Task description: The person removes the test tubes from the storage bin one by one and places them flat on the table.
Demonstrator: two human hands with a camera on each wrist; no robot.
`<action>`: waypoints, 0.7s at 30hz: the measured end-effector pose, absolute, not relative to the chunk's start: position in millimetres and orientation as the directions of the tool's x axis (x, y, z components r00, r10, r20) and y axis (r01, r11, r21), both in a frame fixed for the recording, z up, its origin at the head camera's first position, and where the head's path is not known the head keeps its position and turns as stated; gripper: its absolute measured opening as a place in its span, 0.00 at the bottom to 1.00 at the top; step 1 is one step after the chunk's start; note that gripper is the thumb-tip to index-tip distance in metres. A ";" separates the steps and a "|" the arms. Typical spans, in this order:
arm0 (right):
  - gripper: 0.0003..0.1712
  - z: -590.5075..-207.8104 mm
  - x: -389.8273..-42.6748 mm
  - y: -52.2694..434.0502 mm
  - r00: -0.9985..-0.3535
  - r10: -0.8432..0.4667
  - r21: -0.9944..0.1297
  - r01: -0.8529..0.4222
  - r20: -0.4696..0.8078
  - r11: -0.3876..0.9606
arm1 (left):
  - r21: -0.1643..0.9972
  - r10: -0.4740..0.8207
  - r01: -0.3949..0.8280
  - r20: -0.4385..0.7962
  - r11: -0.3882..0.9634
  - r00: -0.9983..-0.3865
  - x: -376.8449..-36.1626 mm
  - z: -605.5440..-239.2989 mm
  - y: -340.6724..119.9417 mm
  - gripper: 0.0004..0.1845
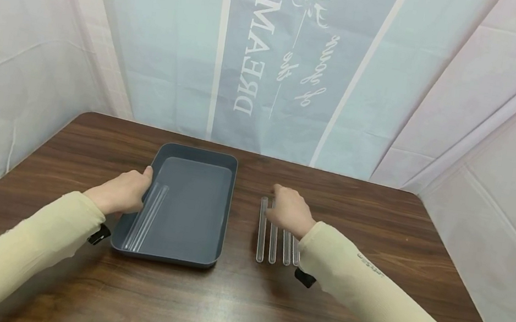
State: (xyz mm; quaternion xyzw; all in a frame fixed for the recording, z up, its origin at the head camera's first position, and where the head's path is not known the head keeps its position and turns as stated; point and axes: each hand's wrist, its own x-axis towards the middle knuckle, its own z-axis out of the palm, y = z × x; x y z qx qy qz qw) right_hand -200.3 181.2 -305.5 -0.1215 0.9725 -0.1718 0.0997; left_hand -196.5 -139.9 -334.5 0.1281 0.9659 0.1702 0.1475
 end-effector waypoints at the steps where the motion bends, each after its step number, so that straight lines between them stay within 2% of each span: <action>1: 0.28 -305.0 -200.0 175.5 -0.947 -0.285 -0.367 -0.215 -0.147 0.905 | 0.368 0.297 0.197 -0.239 0.909 -0.924 -196.3 -334.2 -140.1 0.37; 14: 0.26 -293.9 -198.8 115.7 -0.914 -0.396 -0.374 -0.335 -0.095 0.864 | 0.375 0.305 0.205 -0.228 0.904 -0.925 -193.7 -333.9 -140.5 0.36; 21: 0.27 -294.7 -197.9 96.9 -0.904 -0.413 -0.391 -0.341 -0.114 0.855 | 0.367 0.315 0.225 -0.207 0.903 -0.926 -193.1 -336.9 -140.9 0.35</action>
